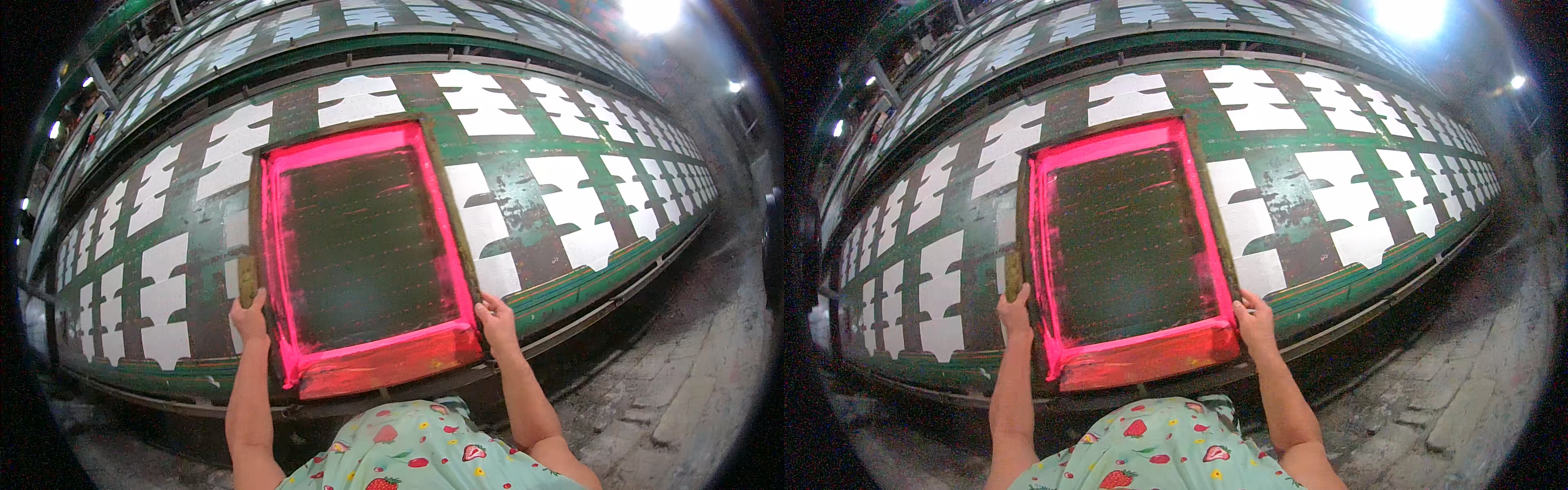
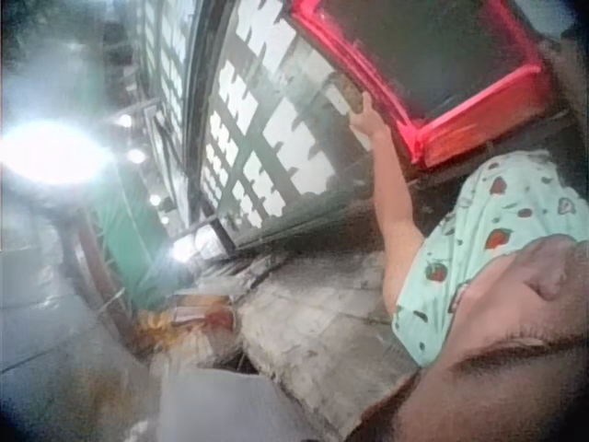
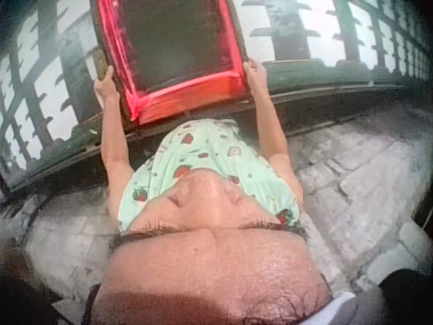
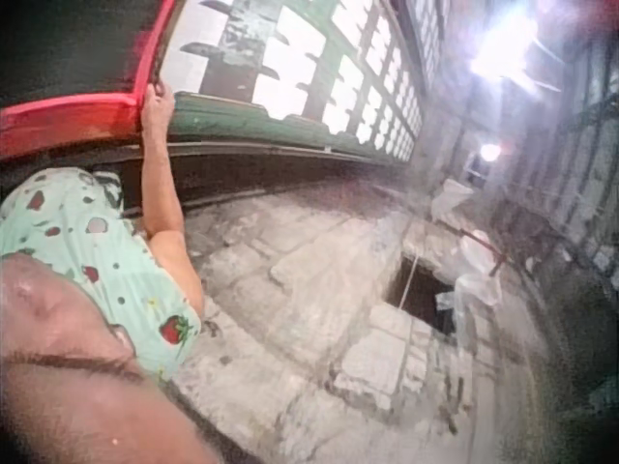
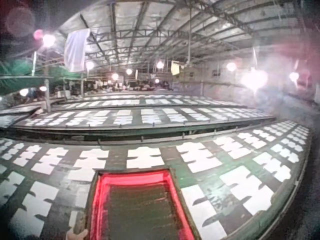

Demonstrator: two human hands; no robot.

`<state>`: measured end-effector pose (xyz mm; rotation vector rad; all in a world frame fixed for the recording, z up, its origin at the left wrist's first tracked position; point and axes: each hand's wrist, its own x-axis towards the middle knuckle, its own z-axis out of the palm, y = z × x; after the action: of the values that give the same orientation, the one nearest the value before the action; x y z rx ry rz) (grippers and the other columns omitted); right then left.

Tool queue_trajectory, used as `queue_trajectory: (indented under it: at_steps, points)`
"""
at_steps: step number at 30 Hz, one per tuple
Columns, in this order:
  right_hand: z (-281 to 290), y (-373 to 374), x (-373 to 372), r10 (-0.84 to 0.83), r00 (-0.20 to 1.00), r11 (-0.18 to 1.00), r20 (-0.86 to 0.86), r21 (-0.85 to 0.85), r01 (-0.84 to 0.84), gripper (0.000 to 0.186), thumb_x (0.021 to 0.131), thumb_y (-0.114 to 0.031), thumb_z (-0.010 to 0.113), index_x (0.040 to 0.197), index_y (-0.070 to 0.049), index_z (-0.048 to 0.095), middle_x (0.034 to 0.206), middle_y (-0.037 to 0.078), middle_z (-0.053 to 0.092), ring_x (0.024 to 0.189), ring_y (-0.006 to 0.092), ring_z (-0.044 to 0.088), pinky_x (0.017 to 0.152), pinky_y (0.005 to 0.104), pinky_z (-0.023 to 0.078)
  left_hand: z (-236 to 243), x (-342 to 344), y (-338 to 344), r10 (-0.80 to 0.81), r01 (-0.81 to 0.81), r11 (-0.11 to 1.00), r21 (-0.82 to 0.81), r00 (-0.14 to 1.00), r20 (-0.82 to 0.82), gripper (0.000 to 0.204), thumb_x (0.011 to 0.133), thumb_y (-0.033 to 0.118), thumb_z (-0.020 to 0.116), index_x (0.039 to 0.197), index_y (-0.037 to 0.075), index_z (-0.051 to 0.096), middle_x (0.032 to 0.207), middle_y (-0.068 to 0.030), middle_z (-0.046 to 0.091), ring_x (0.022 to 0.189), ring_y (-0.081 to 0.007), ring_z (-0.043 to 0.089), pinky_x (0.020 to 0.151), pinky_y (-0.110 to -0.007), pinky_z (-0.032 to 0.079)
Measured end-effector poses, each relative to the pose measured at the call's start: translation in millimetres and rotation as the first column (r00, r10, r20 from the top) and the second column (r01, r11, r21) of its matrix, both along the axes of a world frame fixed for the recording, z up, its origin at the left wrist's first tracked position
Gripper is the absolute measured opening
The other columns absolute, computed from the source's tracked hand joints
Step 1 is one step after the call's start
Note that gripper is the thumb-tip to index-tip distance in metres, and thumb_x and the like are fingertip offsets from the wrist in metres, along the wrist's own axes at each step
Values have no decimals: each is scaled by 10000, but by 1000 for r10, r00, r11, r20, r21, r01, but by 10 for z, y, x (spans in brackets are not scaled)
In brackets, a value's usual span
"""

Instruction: The person uses a pink-framed screen and a squeegee to apply pink ink onto white paper sheets arranged on a green workbench. They repeatedly position the screen, pull the squeegee across the mesh, and lift the screen to reveal printed areas, continuing this cycle across multiple sheets.

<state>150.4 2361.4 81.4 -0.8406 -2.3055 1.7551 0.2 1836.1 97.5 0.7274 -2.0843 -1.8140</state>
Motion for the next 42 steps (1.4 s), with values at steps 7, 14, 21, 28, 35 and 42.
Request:
queue_trajectory:
  at_steps: [7,14,21,28,35,42]
  points:
    - [-170,1441,120,-120,989,990,83,-67,125,483,1024,-107,752,1470,58,662,1159,121,767,992,152,692,872,319,567,-170,272,1502,-15,15,1000,-18,1000,10,390,914,175,893,1220,-20,749,1142,-99,776,995,-229,714,912,-393,558]
    - [-201,2204,197,-136,991,976,8,-172,135,497,1036,-58,720,1514,47,632,1173,52,729,988,111,635,904,282,523,-138,367,2297,36,-41,990,-138,999,-42,402,871,209,931,1126,-43,752,1036,-154,806,932,-258,745,887,-424,577]
    - [-129,2357,316,-6,997,998,-71,60,10,481,1032,-73,710,1493,49,641,1282,136,717,1106,217,678,982,372,545,-55,391,2497,-21,18,971,-237,1000,-11,451,891,236,911,1165,-74,731,1071,-213,797,984,-336,754,905,-447,571]
    - [616,1418,675,729,683,499,43,649,-574,573,858,-156,865,1410,-126,711,1414,180,658,1313,410,612,1128,535,490,-184,371,2494,3,10,947,-321,999,39,511,886,285,915,1179,-80,709,1123,-221,777,1011,-341,735,923,-471,558]
    - [810,857,609,850,444,86,283,758,-647,535,858,-88,760,1390,-134,720,1383,132,677,1310,353,629,1108,497,507,-471,256,2399,26,19,928,-373,993,117,563,848,419,925,1104,-41,725,1056,-270,766,1000,-461,738,896,-538,561]
    - [851,479,271,815,494,60,303,803,-593,450,855,-57,714,1298,-124,759,1158,111,745,1090,331,723,957,471,579,-186,204,2148,-174,246,891,-382,962,212,610,899,522,846,1121,-35,736,1056,-277,778,1057,-474,741,926,-548,566]
